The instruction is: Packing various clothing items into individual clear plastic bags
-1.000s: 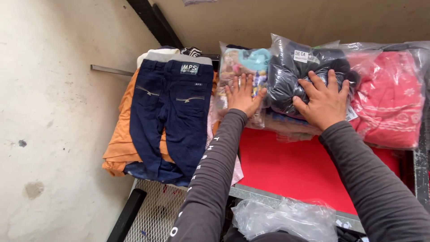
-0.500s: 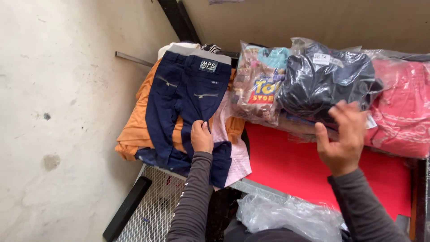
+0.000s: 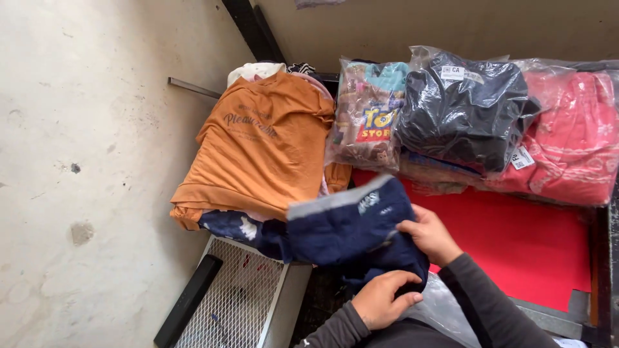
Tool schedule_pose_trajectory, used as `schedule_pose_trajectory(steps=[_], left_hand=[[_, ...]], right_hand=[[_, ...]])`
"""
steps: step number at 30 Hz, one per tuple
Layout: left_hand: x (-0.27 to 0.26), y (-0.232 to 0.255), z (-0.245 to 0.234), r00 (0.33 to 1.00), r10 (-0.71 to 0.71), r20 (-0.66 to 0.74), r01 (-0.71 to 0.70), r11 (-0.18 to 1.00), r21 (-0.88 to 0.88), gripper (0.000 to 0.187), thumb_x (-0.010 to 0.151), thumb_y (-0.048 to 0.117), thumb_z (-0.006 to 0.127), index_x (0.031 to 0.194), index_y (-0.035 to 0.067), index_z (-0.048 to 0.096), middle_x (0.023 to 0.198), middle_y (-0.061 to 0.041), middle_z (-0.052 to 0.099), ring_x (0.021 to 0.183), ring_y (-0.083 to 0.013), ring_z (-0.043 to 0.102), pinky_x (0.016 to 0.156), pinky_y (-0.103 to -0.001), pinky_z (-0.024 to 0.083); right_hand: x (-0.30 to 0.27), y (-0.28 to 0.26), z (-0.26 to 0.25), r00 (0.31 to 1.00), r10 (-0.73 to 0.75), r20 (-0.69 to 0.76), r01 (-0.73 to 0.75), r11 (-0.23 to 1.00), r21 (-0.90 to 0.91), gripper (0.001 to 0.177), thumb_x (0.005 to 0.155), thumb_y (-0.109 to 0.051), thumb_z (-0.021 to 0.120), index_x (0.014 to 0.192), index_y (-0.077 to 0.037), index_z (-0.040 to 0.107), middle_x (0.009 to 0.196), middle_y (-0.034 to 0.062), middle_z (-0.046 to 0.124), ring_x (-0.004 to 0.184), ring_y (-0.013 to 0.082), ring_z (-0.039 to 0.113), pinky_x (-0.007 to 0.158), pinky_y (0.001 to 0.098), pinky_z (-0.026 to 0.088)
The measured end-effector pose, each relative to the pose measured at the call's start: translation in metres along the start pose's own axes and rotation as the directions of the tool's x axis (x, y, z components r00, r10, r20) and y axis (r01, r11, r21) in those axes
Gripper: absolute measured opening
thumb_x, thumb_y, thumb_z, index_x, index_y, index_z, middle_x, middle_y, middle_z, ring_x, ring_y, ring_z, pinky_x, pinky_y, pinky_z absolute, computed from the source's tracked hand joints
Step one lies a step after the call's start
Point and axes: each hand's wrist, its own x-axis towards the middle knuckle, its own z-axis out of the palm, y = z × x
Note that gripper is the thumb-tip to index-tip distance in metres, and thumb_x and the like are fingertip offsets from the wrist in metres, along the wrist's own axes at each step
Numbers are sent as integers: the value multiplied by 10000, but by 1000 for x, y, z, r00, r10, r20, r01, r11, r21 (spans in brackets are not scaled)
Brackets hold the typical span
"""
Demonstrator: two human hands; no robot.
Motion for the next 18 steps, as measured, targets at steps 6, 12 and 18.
schedule_pose_trajectory(steps=[6,12,18], left_hand=[[15,-11,-42,715,277,-642,-137,956,259,236,954,214,626,1109,43,677,1108,-129,714,1044,-298,676,945,-389,510],[89,-21,-57,972,174,159,-184,982,49,1342,539,562,850,1645,238,162,1724,-44,227,1613,-438,-140,1207,-636,-169],[118,-55,-25,970,1,-245,-118,878,-465,193,949,288,736,827,178,634,762,94,551,691,-32,494,637,-240,429]], right_hand=[[-47,-58,-87,977,-175,126,195,966,-169,335,865,77,583,1134,86,782,1040,89,768,908,185,676,805,318,543],[-84,-119,-72,829,386,405,-148,849,-507,340,703,87,532,802,107,857,554,33,525,452,140,437,394,307,328],[-91,-84,-101,998,10,58,7,959,-282,866,598,74,903,1400,-40,596,1236,103,715,1076,204,657,945,343,547]])
